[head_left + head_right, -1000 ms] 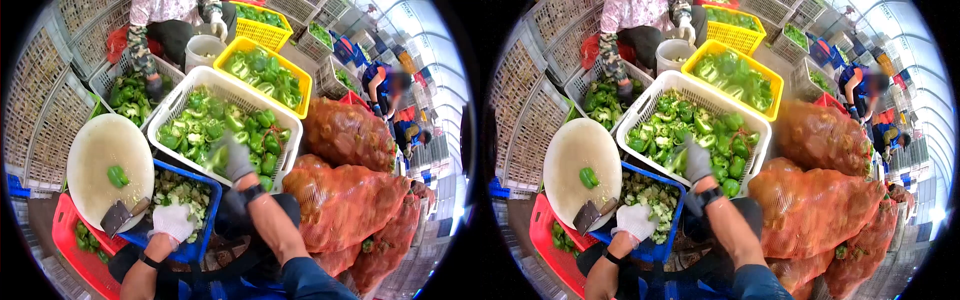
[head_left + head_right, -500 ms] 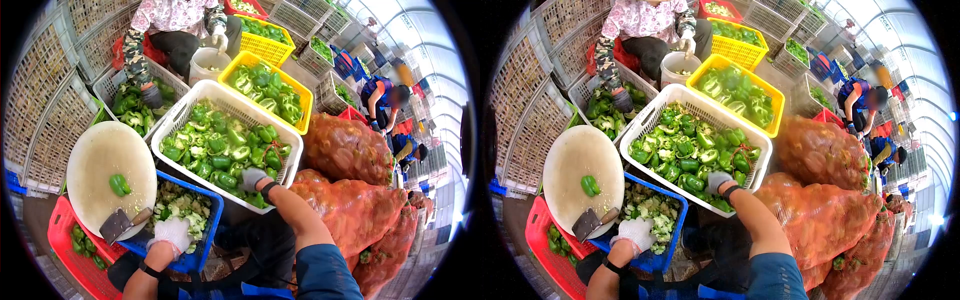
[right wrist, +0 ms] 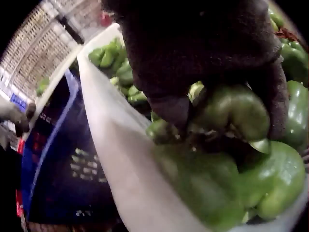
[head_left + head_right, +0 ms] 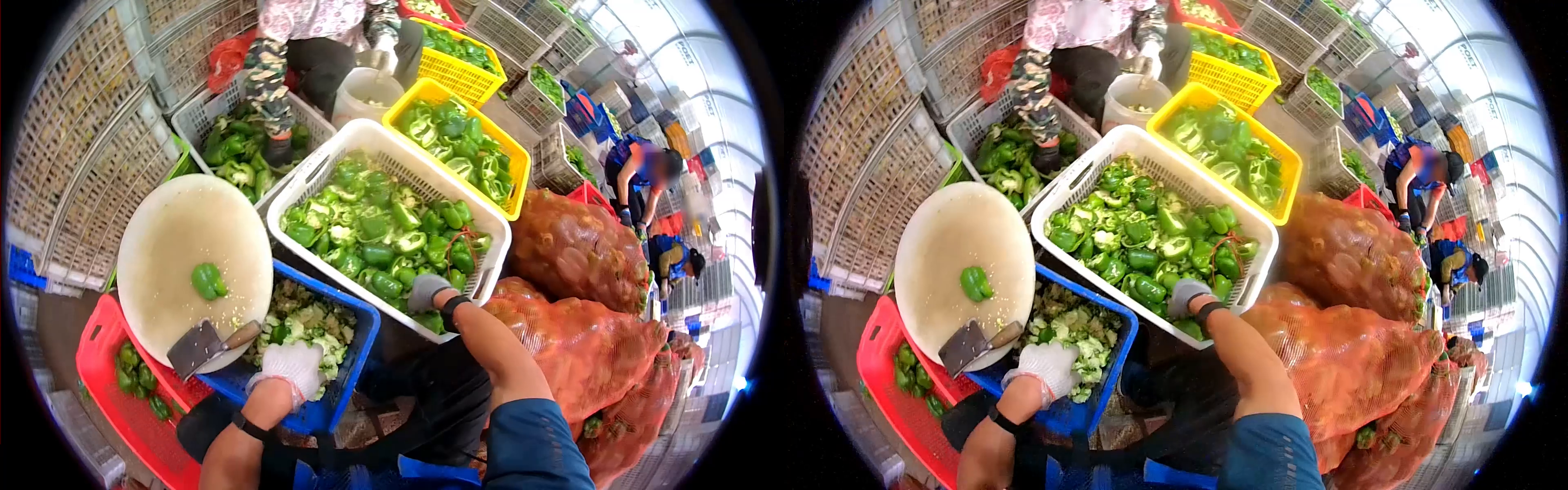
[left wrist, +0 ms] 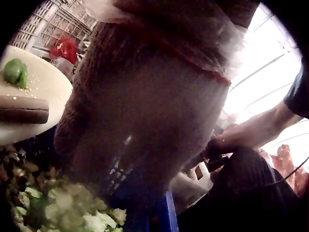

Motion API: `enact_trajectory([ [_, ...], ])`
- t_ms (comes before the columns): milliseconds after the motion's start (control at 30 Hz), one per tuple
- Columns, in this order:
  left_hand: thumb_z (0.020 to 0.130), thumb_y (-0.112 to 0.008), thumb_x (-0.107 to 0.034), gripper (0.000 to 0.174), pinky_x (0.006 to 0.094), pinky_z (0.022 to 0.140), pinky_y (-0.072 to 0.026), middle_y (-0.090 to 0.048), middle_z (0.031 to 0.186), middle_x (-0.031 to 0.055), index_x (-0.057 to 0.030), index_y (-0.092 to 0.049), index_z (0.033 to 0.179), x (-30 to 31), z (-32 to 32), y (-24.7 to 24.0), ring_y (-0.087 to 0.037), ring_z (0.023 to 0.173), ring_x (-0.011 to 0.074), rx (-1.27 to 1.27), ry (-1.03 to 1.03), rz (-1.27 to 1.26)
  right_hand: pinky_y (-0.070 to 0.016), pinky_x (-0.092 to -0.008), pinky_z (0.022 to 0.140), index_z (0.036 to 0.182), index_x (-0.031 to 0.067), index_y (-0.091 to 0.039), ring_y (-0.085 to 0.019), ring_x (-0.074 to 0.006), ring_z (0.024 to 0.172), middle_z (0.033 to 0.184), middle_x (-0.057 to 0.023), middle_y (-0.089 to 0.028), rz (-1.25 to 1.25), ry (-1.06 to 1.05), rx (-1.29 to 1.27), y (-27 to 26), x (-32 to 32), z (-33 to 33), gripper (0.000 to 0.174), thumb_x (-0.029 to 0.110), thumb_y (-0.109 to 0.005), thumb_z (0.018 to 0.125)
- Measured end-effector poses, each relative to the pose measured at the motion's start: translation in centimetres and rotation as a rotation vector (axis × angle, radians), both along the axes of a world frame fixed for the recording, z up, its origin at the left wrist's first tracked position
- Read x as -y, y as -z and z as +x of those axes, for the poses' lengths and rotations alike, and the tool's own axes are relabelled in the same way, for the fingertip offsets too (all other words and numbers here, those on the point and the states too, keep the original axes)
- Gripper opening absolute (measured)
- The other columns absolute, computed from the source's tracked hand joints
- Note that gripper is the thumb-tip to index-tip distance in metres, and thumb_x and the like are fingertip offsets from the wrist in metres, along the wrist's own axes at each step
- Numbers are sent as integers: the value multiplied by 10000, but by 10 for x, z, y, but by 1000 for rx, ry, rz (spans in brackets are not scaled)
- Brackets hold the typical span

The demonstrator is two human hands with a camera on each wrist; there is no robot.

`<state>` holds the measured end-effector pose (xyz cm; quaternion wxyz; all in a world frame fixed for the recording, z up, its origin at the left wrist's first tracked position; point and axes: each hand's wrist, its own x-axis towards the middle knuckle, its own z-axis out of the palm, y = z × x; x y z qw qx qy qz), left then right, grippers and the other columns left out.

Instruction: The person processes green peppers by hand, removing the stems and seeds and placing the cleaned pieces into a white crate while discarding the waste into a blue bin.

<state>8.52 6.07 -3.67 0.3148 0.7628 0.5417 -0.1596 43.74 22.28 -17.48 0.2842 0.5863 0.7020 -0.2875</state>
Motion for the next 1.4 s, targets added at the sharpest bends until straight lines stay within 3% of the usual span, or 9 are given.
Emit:
enact_trajectory([
  [67,898,-768,-382,384,537,902,-605,-790,1072,228,-83,-766,1139,-1,-2,-3,-779,997,426,10,-2,29,-632,-480,900,1092,-4,-837,-800,-386,969,1057,-206,-832,140,148,-138,-20,-17,-5,419,333,-751,859],
  [133,902,-765,-370,448,532,895,-607,-771,1170,233,-78,-750,1242,-5,-3,-12,-761,1037,439,115,-101,132,-659,-434,899,1398,7,-708,-809,-314,931,1164,-164,-821,-78,679,-718,-66,-27,-3,501,236,-681,954],
  [200,898,-781,-347,486,529,892,-608,-754,1219,234,-76,-731,1298,-6,-2,-11,-751,1053,443,290,-258,325,-662,-398,910,1552,11,-597,-787,-254,1024,1262,-135,-780,-354,811,-1304,-67,-29,-5,595,195,-661,990],
  [333,837,-885,-227,545,510,904,-620,-736,1255,233,-65,-705,1324,-13,4,-14,-740,1070,451,646,-395,722,-630,-479,1029,1655,3,-456,-688,-292,1300,1477,-156,-664,-663,804,-1679,-142,4,-76,759,312,-731,1020],
  [533,829,-908,-221,559,496,923,-617,-732,1264,232,-61,-714,1329,-15,0,-29,-733,1087,448,763,-444,744,-538,-398,1146,1662,-6,-444,-669,-269,1334,1489,-179,-667,-572,736,-1775,-139,53,-147,819,402,-766,1030],
  [700,830,-861,-213,426,504,891,-602,-739,1172,211,-47,-734,1201,-9,0,-15,-724,1053,441,674,-456,683,-561,-328,1030,1512,0,-613,-688,-187,1148,1272,-121,-725,-304,915,-1659,-119,91,-191,583,475,-497,1194],
  [1000,778,-724,-55,303,493,852,-581,-729,1032,239,28,-709,1069,4,-1,0,-713,953,464,661,-572,571,-538,-364,1089,1548,-33,-563,-687,-210,1216,1337,-155,-722,-222,848,-1694,-106,104,-222,612,445,-565,1166],
  [1100,777,-792,-99,314,466,804,-587,-743,947,255,23,-719,1056,-9,-7,-18,-741,891,428,658,-719,111,-538,-331,1055,1495,-45,-617,-688,-172,1191,1274,-118,-750,-280,879,-1626,-100,105,-216,534,356,-624,1142],
  [1400,840,-796,-189,218,501,841,-591,-743,971,234,-35,-726,979,7,7,13,-738,946,447,426,-564,418,-586,-316,838,1138,-14,-811,-729,-160,925,1001,-65,-792,152,1083,-1362,-61,94,-204,319,286,-754,1044],
])
